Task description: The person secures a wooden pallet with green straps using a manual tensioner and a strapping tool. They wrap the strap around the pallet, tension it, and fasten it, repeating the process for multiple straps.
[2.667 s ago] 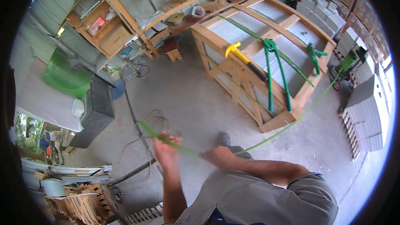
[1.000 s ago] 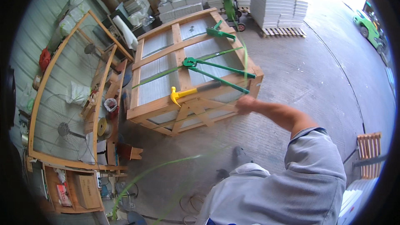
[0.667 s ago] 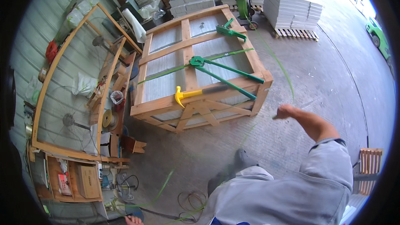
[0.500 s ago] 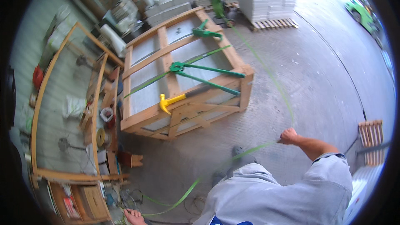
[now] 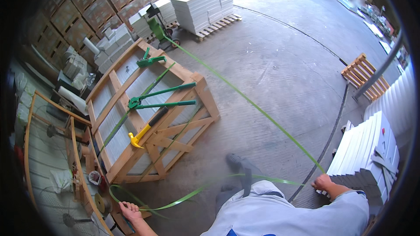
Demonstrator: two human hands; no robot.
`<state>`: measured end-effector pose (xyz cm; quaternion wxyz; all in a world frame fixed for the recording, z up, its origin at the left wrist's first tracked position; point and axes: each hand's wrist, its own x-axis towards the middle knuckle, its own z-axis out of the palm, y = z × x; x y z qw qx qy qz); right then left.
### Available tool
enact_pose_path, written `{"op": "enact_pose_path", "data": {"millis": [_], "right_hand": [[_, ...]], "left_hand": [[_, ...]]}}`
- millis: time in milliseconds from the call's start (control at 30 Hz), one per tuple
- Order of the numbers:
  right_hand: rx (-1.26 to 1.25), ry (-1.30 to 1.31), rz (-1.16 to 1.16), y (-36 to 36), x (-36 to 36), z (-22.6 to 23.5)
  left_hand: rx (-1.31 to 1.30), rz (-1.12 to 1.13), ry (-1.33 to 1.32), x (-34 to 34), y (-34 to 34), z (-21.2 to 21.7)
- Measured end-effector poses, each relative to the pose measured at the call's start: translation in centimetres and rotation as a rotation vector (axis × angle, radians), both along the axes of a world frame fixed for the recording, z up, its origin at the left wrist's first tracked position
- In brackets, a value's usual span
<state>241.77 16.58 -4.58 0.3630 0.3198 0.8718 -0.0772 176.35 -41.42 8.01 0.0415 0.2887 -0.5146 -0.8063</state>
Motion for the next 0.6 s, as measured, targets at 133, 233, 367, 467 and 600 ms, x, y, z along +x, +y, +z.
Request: {"op": "enact_pose_path", "data": {"millis": [133,233,367,467,600], "right_hand": [[-0.035,-0.24,-0.26,-6.5,12.2,4.1],[-0.012,-0.298,-0.548,-11.4,18.3,6.5],[0.018,-0.316,-0.728,-14.0,20.3,6.9],[0.021,-0.269,-0.705,-11.7,16.9,5.1],[-0.115,-0.374,-0.401,-3.8,8.4,2.6]], "left_hand": [[0.184,-0.189,-0.011,0.4,2.5,-2.5],[0.271,-0.281,-0.064,2.3,5.0,-4.0],[0.249,-0.349,-0.097,4.7,6.1,-4.0],[0.229,-0.308,-0.02,5.5,3.9,-3.0],[0.233,-0.202,0.049,5.6,-2.5,-1.3]]}}
